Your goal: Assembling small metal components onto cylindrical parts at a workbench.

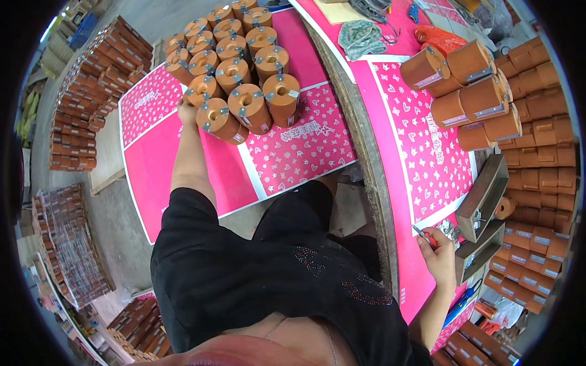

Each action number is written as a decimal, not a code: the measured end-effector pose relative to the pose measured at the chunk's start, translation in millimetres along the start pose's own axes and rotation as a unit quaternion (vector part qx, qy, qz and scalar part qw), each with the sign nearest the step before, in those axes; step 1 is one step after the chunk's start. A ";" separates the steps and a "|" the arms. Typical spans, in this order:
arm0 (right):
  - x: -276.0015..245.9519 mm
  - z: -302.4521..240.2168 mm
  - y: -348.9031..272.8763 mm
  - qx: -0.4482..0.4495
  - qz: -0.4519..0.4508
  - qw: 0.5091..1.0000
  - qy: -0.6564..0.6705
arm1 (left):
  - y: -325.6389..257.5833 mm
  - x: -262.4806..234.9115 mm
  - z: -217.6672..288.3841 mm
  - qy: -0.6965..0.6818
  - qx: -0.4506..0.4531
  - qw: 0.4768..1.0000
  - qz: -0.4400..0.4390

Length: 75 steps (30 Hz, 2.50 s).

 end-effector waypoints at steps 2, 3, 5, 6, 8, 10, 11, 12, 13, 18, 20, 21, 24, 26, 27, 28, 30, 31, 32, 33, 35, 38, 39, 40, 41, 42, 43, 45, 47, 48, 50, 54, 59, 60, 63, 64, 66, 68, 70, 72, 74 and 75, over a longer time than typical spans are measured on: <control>6.5 5.3 4.6 0.023 -0.020 1.000 -0.007 | 2.4 1.7 15.2 0.019 0.040 0.999 -0.010; 7.9 4.8 7.2 0.028 -0.021 0.999 -0.007 | 2.7 2.2 26.6 0.036 0.079 0.996 -0.015; 12.8 0.4 15.1 0.026 -0.041 0.998 -0.031 | 4.0 6.2 30.4 0.055 0.121 0.991 -0.021; 13.9 -1.3 18.3 0.028 -0.042 0.998 -0.027 | 10.5 9.3 12.4 0.001 0.086 0.995 -0.040; 11.9 -9.8 20.8 0.002 -0.015 1.000 -0.006 | 30.7 8.0 -20.9 -0.111 0.059 0.988 -0.086; 11.8 -1.6 21.1 -0.004 -0.006 1.000 -0.004 | 24.8 -16.5 10.6 -0.151 0.054 0.986 -0.039; 14.4 4.7 22.2 -0.030 -0.004 1.000 0.008 | 34.4 -60.8 15.3 -0.065 0.088 0.994 0.009; 14.1 10.9 22.8 -0.050 0.004 0.999 0.018 | 41.5 -85.5 17.6 -0.155 0.051 0.986 0.043; 12.9 18.4 24.6 -0.037 0.018 0.999 0.024 | 49.6 -114.1 26.8 -0.115 0.011 0.990 0.084; 29.6 65.2 19.8 0.039 0.038 0.979 0.196 | -17.3 -166.0 279.4 -0.419 0.167 0.891 0.042; 32.8 78.9 16.2 0.011 0.085 0.970 0.226 | -68.4 -147.1 382.9 -0.426 0.245 0.868 -0.065; 31.6 92.3 13.6 0.033 0.129 0.953 0.271 | -94.0 -129.2 423.7 -0.448 0.284 0.836 -0.138; 29.8 108.1 7.5 0.025 0.221 0.916 0.333 | -169.0 -69.8 519.2 -0.435 0.349 0.764 -0.325; 19.8 90.4 0.8 -0.030 0.285 0.916 0.279 | -208.2 -11.3 564.1 -0.333 0.466 0.746 -0.339; 16.4 81.7 -1.2 -0.048 0.295 0.921 0.251 | -222.8 12.1 582.8 -0.303 0.521 0.737 -0.306; 18.4 85.0 -0.4 -0.047 0.296 0.917 0.263 | -233.9 45.5 592.8 -0.254 0.531 0.753 -0.294; 18.4 85.8 -0.6 -0.039 0.295 0.915 0.274 | -256.6 78.6 603.1 -0.176 0.541 0.788 -0.236; 19.7 90.5 -0.4 -0.042 0.298 0.906 0.297 | -264.3 89.1 608.9 -0.163 0.519 0.806 -0.232; 19.7 92.6 -0.9 -0.043 0.304 0.904 0.297 | -268.1 97.3 610.4 -0.148 0.494 0.826 -0.228; 20.8 93.2 0.2 -0.046 0.299 0.904 0.302 | -269.7 107.4 613.3 -0.148 0.498 0.824 -0.226; 17.9 86.9 0.3 -0.066 0.297 0.905 0.298 | -252.5 119.7 609.1 -0.171 0.438 0.847 -0.249; 20.8 94.0 -0.7 -0.062 0.294 0.898 0.320 | -256.6 106.0 612.9 -0.111 0.476 0.835 -0.254; 22.1 97.7 1.0 -0.057 0.290 0.895 0.335 | -256.4 100.2 612.4 -0.096 0.495 0.825 -0.253; 23.3 99.0 1.1 -0.059 0.287 0.895 0.338 | -254.7 87.5 608.9 -0.092 0.495 0.827 -0.251; 23.8 102.3 0.7 -0.062 0.293 0.892 0.339 | -258.5 77.1 601.5 -0.084 0.482 0.826 -0.278; 23.4 104.3 -0.1 -0.065 0.298 0.889 0.340 | -265.4 65.7 593.3 -0.077 0.468 0.826 -0.305; 23.4 100.8 0.4 -0.062 0.283 0.889 0.354 | -275.6 47.1 582.9 -0.081 0.461 0.818 -0.334; 19.3 94.4 -2.0 -0.072 0.286 0.890 0.348 | -306.8 -2.6 565.6 -0.143 0.481 0.799 -0.332; 22.1 109.3 0.9 -0.073 0.290 0.866 0.402 | -353.1 -42.7 555.3 -0.221 0.496 0.759 -0.359; 27.8 123.9 3.0 -0.062 0.286 0.838 0.461 | -378.6 -56.0 551.3 -0.234 0.490 0.744 -0.390; 15.0 118.6 -7.6 -0.099 0.310 0.792 0.517 | -421.9 -72.9 538.2 -0.230 0.486 0.721 -0.436; -31.9 95.5 -53.9 -0.170 0.401 0.786 0.440 | -489.5 -87.8 510.6 -0.264 0.461 0.696 -0.484; -58.3 84.4 -94.0 -0.175 0.360 0.806 0.435 | -533.7 -103.0 496.3 -0.283 0.486 0.696 -0.446; -65.6 83.8 -101.6 -0.169 0.365 0.808 0.432 | -536.6 -109.7 497.7 -0.287 0.507 0.693 -0.425; -66.4 44.3 -108.7 -0.203 0.235 0.922 0.230 | -534.6 -102.4 495.8 -0.294 0.462 0.684 -0.481; -69.9 41.5 -110.9 -0.201 0.235 0.923 0.229 | -535.0 -99.0 495.0 -0.288 0.457 0.683 -0.492; -65.8 32.9 -107.6 -0.181 0.210 0.954 0.116 | -535.9 -98.1 492.4 -0.300 0.462 0.679 -0.485; -69.6 23.1 -107.8 -0.196 0.218 0.954 0.060 | -536.6 -99.4 492.0 -0.314 0.467 0.675 -0.477; -72.0 14.2 -107.6 -0.213 0.224 0.951 0.004 | -536.6 -101.7 491.5 -0.324 0.468 0.676 -0.467; -73.4 10.9 -105.4 -0.201 0.228 0.950 -0.066 | -536.8 -101.1 490.7 -0.329 0.463 0.675 -0.471; -74.5 7.5 -102.3 -0.199 0.217 0.950 -0.101 | -536.8 -101.2 491.2 -0.333 0.460 0.672 -0.475; -73.1 6.1 -100.6 -0.196 0.208 0.949 -0.136 | -536.6 -101.6 491.2 -0.331 0.460 0.675 -0.472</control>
Point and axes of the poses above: each hand's wrist, its own y-axis towards the middle knuckle, its own x-axis out of the palm, z = x × y, the point moved 10 cm from there along y, towards the middle knuckle, and after that the axes turned 1 degree about z, right-handed, at the moved point
